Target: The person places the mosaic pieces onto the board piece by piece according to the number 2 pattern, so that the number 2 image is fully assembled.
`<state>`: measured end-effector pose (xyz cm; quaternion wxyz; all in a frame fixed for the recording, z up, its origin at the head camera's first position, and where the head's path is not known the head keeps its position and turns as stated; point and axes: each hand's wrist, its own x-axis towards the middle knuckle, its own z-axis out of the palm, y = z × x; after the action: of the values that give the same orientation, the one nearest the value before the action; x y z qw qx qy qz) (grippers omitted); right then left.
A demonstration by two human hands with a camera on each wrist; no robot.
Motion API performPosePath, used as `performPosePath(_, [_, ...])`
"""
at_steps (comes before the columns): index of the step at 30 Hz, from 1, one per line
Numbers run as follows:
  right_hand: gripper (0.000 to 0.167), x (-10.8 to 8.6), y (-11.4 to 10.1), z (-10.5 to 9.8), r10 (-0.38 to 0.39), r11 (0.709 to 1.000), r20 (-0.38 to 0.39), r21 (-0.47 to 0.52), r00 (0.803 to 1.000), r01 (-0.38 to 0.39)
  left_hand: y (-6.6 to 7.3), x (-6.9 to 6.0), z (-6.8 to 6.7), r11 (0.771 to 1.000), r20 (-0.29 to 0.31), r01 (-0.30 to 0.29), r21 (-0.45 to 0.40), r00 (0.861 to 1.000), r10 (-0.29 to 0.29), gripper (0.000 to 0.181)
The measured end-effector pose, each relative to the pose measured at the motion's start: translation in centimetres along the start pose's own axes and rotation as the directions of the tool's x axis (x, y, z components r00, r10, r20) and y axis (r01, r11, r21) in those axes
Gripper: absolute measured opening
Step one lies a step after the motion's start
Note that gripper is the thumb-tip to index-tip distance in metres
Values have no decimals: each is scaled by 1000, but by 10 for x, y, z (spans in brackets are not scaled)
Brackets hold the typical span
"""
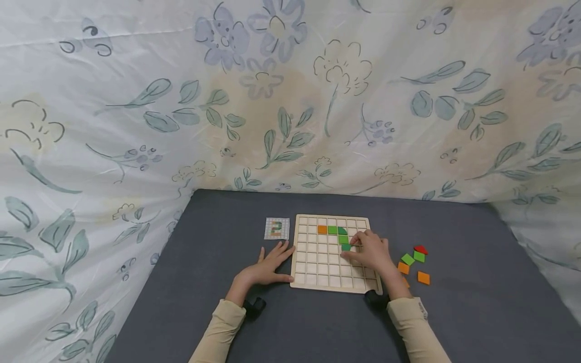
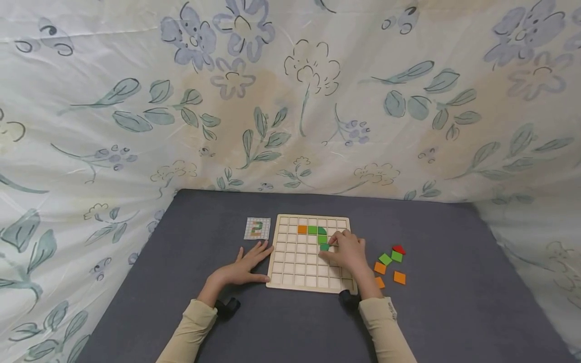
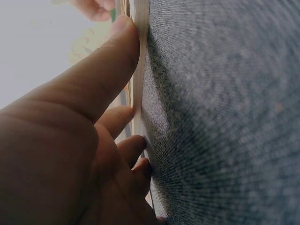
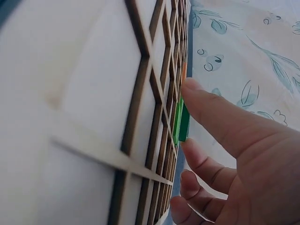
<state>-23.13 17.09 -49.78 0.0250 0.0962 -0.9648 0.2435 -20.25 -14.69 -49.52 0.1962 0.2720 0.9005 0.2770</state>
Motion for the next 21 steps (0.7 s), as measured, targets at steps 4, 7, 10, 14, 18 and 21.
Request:
performPosePath(4, [40, 1, -2, 2, 17, 1000, 3, 5, 1000, -17, 1, -1, -1, 1000, 4, 6, -3, 1000, -6, 80])
performPosePath(7, [40, 1, -3, 3, 27, 1000, 12, 11, 1000, -27, 0, -1, 0, 1000, 4, 10, -2, 1000, -10, 80])
performPosePath(10, [40, 1, -4, 4, 31, 999, 17, 16, 999, -31, 0, 0, 0, 1000, 3, 13, -1, 1000, -13, 79])
performPosePath(14, [41, 1, -5, 4, 39, 999, 13, 29, 999, -39, -1, 0, 0, 1000, 2, 14, 1, 1000, -14, 80])
performPosePath(18, [42, 0, -5, 4, 39, 998, 15, 43, 999, -40, -1, 0, 1, 1000, 3, 17, 4, 1000, -17, 80])
performPosePath(21, [39, 1, -3, 4, 28, 999, 20, 38, 999, -28, -2, 0, 1, 1000, 6, 15, -1, 1000, -15, 80])
